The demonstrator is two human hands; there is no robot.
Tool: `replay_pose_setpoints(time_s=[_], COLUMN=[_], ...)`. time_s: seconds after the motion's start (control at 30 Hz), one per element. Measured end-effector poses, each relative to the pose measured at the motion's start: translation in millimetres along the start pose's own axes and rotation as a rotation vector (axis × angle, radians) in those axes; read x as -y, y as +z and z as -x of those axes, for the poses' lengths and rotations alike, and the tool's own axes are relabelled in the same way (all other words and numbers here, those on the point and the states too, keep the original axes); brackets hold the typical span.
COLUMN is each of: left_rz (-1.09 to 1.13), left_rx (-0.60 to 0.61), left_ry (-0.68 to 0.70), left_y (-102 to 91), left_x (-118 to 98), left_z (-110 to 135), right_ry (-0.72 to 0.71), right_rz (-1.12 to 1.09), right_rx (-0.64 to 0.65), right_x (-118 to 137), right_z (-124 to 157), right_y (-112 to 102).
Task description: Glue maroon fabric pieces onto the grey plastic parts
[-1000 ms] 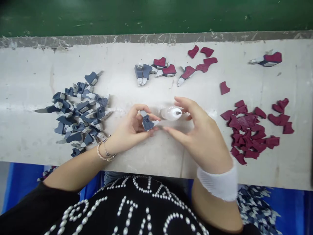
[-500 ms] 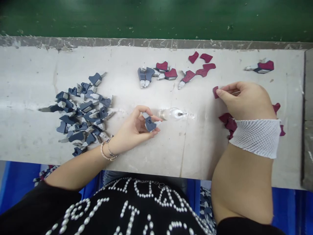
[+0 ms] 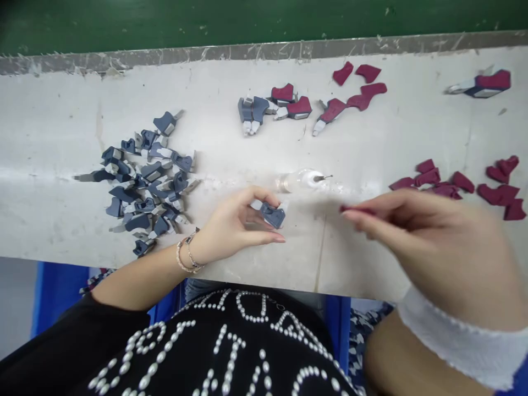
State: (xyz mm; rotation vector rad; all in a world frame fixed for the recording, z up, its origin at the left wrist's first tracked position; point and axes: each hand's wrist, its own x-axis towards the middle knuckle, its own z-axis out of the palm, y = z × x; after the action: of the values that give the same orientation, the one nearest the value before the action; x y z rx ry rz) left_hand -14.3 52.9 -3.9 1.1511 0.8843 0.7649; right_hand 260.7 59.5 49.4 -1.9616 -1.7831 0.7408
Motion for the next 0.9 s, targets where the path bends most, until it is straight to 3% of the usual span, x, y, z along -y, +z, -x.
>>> replay_pose_setpoints(time_s=[0.1,0.2,0.33,0.47,0.63,0.9], left_rz=[-0.011,-0.135,-0.295,-0.341,-0.396,-0.51], left_rx=[0.016,-0.014,-0.105,-0.174,-0.18,-0.177], left_ry=[0.069,0.189,0.347,0.408,0.473,0.54], left_y=[3.3,4.1,2.7,1.7,1.4,0.5], left_x=[-3,-4,-3,-1,0,0], left_z=[4,5,5,4,3,2], right_ry=[-0.123,-0.138,-0.05,-0.004,0.007,0.078], right_rz=[-0.159,-0.321,-0.466,-0.483,-0.504,-0.5], right_rx=[0.203,0.323,0.382,0.414,0.501,0.46], right_x=[27,49,57,56,57,52], right_z=[24,28,22,17,10,7], right_y=[13,26,35,35,32,40])
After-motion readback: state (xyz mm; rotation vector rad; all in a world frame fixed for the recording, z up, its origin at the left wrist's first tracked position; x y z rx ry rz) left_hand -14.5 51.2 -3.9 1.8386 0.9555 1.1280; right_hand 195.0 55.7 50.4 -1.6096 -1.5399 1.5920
